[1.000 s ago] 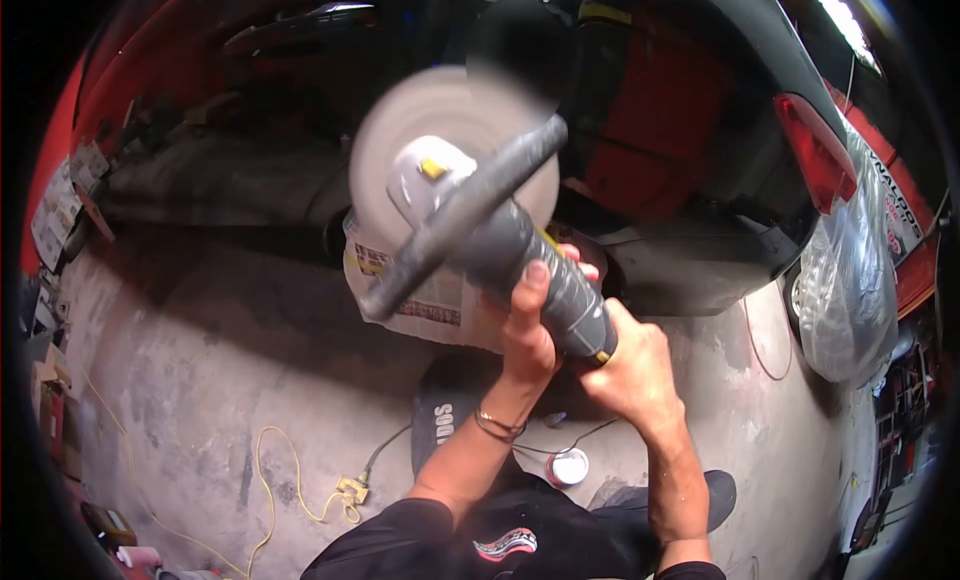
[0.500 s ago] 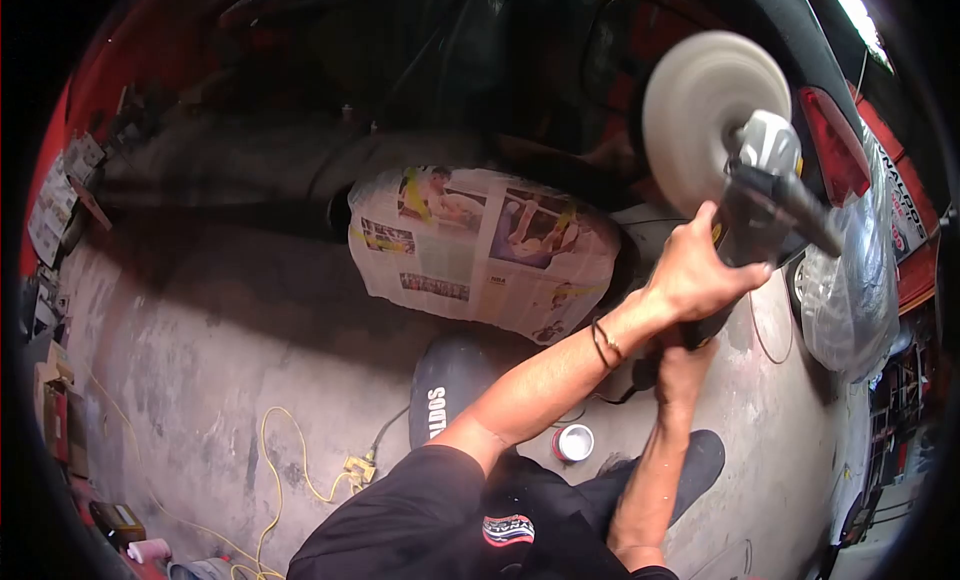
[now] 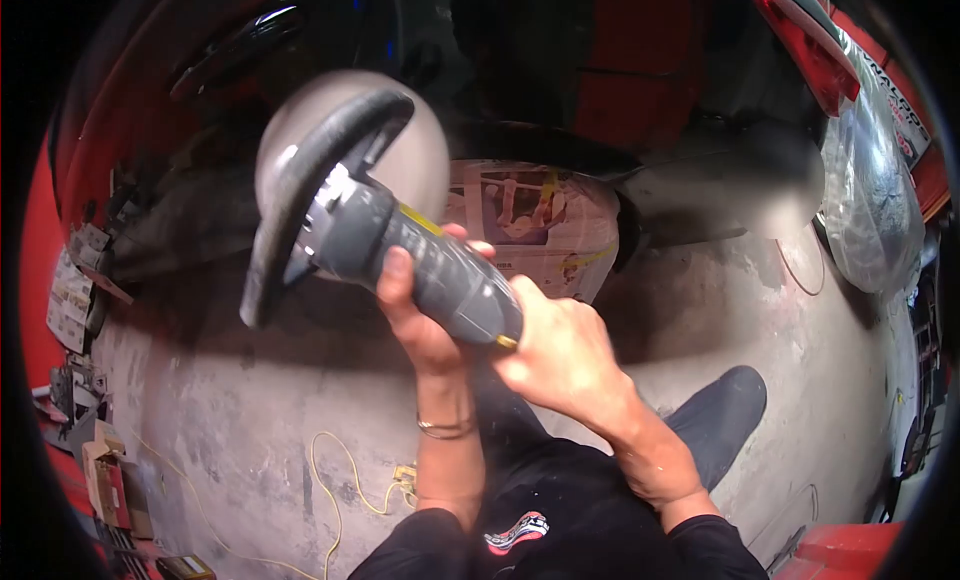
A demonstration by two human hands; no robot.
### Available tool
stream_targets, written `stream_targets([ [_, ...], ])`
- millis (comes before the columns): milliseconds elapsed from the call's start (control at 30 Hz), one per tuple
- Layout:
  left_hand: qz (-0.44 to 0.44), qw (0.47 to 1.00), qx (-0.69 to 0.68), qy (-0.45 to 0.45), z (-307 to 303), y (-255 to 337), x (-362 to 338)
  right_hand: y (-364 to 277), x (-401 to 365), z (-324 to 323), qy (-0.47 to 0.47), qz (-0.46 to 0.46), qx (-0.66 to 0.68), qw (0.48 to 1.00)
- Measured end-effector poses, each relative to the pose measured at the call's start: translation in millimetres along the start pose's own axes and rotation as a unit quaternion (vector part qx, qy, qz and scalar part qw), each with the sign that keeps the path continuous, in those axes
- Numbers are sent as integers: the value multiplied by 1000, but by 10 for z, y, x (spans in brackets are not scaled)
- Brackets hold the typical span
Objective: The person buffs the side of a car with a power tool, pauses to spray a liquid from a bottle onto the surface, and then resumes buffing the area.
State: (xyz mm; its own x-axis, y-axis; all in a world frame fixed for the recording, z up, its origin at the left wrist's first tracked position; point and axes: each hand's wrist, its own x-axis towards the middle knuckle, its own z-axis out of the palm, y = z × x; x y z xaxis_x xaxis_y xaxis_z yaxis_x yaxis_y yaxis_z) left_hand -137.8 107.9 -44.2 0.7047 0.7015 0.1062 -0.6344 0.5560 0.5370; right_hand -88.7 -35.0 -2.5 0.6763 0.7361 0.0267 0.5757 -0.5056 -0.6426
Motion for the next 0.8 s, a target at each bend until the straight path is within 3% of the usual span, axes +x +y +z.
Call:
stream_targets([
  [133,-60,997,44,-26,177,-628,-269,379,-426,-317,57,42,0,997],
  [200,-33,995,59,-77,558,-873,-389,568,-643,-472,127,63,32,989],
  [267,-51,991,52,-109,813,-1180,-401,660,-796,-683,174,106,67,977],
  [367,-55,988,-30,-139,1282,-1424,-229,582,-789,-1084,235,139,8,962],
  [433,-31,984,-68,-160,1567,-1318,-42,510,-659,-1236,291,87,-38,952],
  [600,-10,978,-63,-201,1737,-1196,297,449,-384,-1382,285,62,-72,954],
  [700,-30,985,10,-170,1279,-1464,-12,659,-633,-1077,249,91,2,964],
  [733,-42,987,21,-152,1125,-1541,-182,711,-738,-973,222,145,37,963],
  [800,-105,987,-61,-107,1028,-1440,-503,889,-935,-771,208,147,56,965],
])
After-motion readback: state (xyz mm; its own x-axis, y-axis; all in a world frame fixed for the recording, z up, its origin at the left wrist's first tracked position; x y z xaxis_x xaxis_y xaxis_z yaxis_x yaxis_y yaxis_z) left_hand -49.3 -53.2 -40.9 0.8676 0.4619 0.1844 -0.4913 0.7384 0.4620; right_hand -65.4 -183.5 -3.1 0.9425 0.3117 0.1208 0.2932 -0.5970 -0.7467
